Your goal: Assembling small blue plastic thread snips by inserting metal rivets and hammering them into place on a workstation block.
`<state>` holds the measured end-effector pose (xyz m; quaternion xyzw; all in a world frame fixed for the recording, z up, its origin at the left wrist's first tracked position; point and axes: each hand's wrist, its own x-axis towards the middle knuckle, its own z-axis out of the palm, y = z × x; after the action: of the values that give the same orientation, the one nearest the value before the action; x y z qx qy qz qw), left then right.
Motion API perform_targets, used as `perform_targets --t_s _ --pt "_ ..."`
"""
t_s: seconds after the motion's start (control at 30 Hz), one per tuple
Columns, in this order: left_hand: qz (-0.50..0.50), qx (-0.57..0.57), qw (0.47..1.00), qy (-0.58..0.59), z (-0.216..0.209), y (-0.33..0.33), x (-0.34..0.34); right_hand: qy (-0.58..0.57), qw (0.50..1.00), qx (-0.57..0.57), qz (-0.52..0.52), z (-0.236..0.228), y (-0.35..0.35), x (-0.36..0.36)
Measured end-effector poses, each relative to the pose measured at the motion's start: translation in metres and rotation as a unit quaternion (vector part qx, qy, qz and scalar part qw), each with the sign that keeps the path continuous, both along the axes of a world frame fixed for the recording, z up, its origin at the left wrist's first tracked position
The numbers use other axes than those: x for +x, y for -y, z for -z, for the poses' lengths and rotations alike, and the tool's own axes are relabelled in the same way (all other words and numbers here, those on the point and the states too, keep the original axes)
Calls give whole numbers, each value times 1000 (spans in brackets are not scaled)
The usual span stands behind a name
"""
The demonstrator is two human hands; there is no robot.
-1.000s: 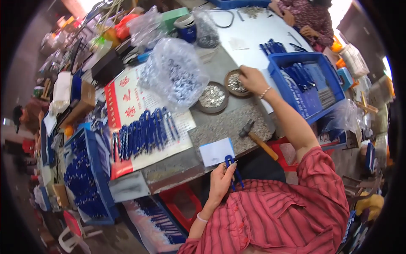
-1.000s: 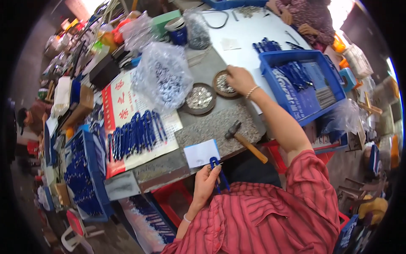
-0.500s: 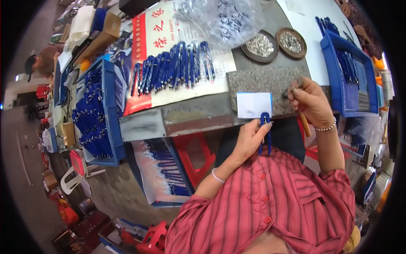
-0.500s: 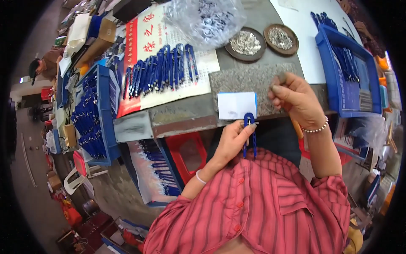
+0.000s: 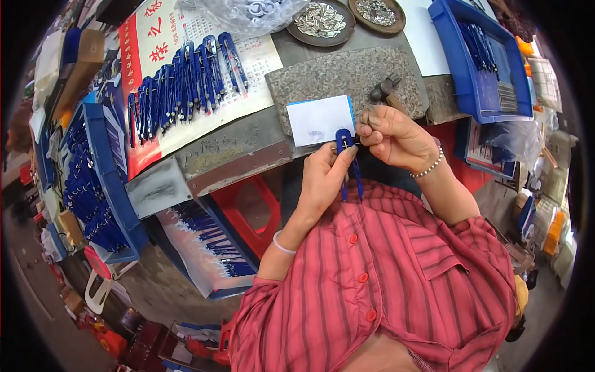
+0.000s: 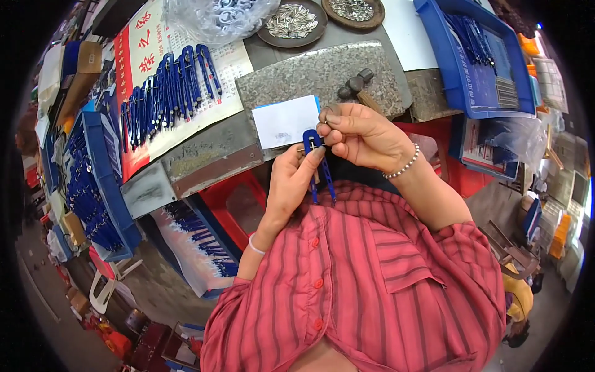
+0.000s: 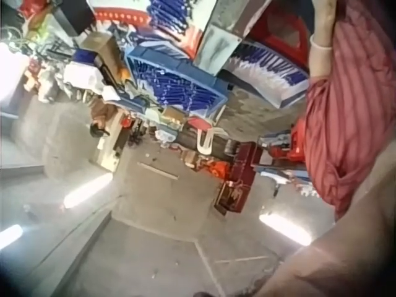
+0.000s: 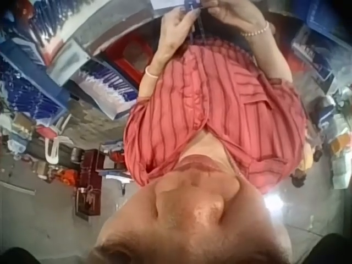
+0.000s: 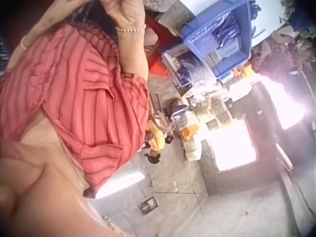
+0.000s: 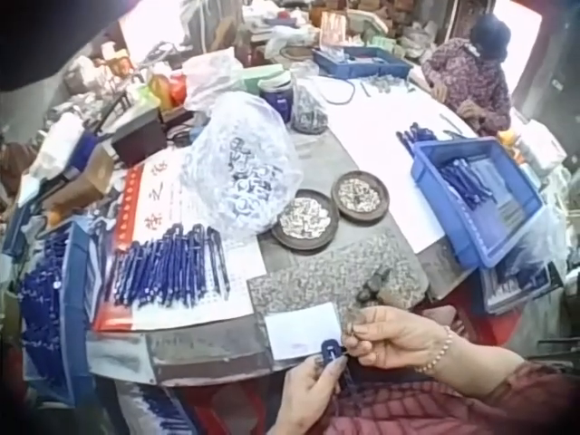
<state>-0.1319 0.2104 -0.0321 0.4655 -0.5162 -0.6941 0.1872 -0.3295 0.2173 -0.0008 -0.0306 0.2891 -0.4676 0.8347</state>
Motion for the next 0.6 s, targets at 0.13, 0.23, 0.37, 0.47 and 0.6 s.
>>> perform_targets --t_s 0.13,0.23,0.37,0.47,0.6 --pt "-22 -5 1000 -16 2 -2 -1 -24 999 35 15 0 0 1" --pt "-32 -14 999 -21 5 -3 -3 -38 998 37 19 2 0 1" --pt "-28 -13 999 -13 0 -1 -2 -28 999 30 12 2 2 4" --pt "-31 -6 999 -26 5 -1 -2 -51 998 40 7 1 2 6" --pt "-24 -8 1000 -19 2 0 -1 -83 996 35 -14 1 5 4"
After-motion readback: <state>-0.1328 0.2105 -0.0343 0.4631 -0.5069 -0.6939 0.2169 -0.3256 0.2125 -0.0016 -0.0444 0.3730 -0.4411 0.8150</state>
